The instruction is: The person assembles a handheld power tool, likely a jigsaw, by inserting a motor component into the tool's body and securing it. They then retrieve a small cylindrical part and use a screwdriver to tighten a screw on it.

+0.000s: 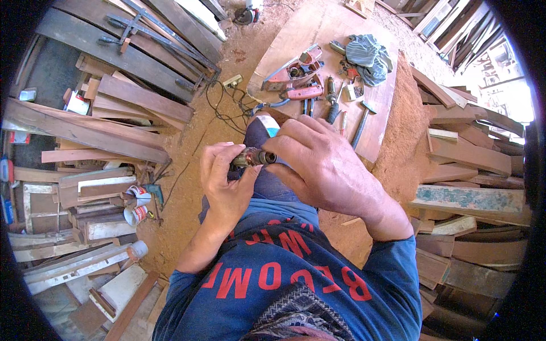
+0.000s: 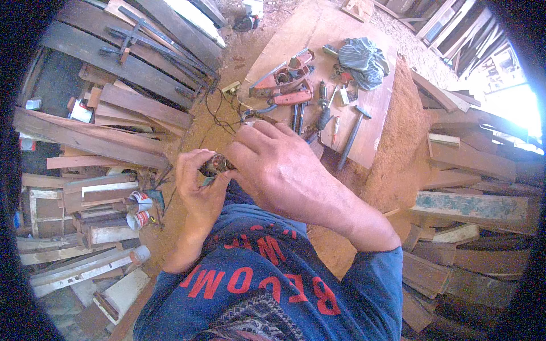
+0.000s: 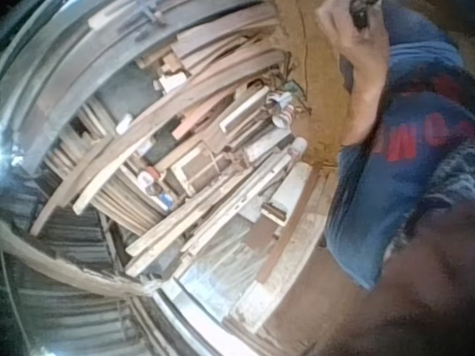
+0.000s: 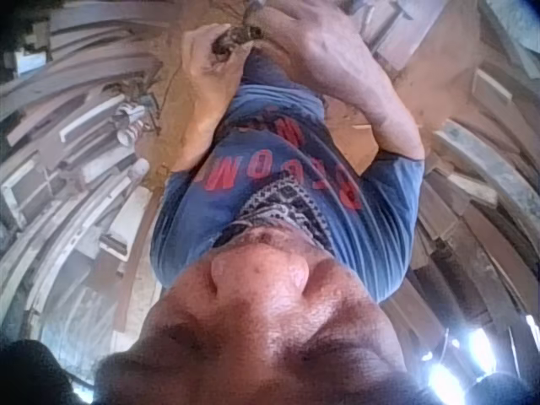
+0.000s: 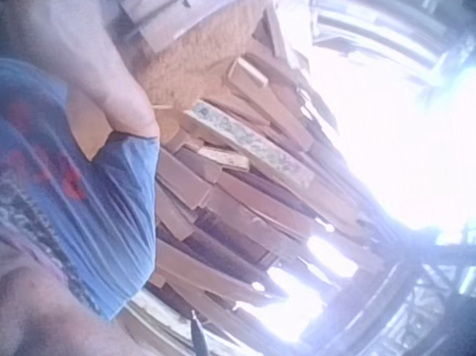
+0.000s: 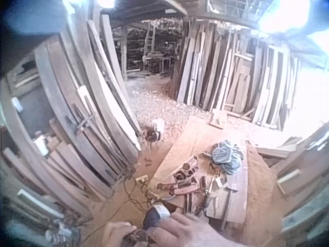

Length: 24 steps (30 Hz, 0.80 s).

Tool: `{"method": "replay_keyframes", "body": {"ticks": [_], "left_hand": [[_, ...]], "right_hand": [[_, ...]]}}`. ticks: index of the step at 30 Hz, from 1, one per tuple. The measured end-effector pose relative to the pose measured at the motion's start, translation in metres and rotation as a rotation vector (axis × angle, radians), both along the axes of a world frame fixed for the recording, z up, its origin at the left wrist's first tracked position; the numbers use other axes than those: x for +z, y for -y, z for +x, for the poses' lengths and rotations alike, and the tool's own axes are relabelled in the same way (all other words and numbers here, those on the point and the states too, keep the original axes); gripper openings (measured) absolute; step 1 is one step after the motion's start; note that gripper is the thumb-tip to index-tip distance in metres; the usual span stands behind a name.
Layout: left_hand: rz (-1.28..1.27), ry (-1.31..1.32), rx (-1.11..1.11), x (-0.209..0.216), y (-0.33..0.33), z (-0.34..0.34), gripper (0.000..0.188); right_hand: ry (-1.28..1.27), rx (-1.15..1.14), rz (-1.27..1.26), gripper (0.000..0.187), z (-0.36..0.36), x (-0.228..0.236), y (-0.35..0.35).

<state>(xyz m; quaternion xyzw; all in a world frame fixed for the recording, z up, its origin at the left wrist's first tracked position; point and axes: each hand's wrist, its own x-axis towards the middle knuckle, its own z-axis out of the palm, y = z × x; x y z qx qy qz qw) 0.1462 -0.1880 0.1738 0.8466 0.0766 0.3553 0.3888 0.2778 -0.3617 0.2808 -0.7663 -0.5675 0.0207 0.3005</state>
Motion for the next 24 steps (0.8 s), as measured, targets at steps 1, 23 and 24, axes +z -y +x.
{"method": "replay_keyframes", "body": {"ticks": [1,23,24], "left_hand": [[0.009,-0.003,0.003,0.0,0.0,0.0,0.05],[0.037,-0.06,0.028,0.007,-0.002,-0.004,0.052],[0.039,-0.064,0.031,0.007,-0.002,-0.004,0.052]], "right_hand": [[-0.003,-0.021,-0.051,0.03,-0.001,0.005,0.001],[-0.082,-0.088,-0.129,0.029,-0.001,0.006,-0.002],[-0.06,-0.059,-0.047,0.028,-0.001,0.003,-0.003]]}}
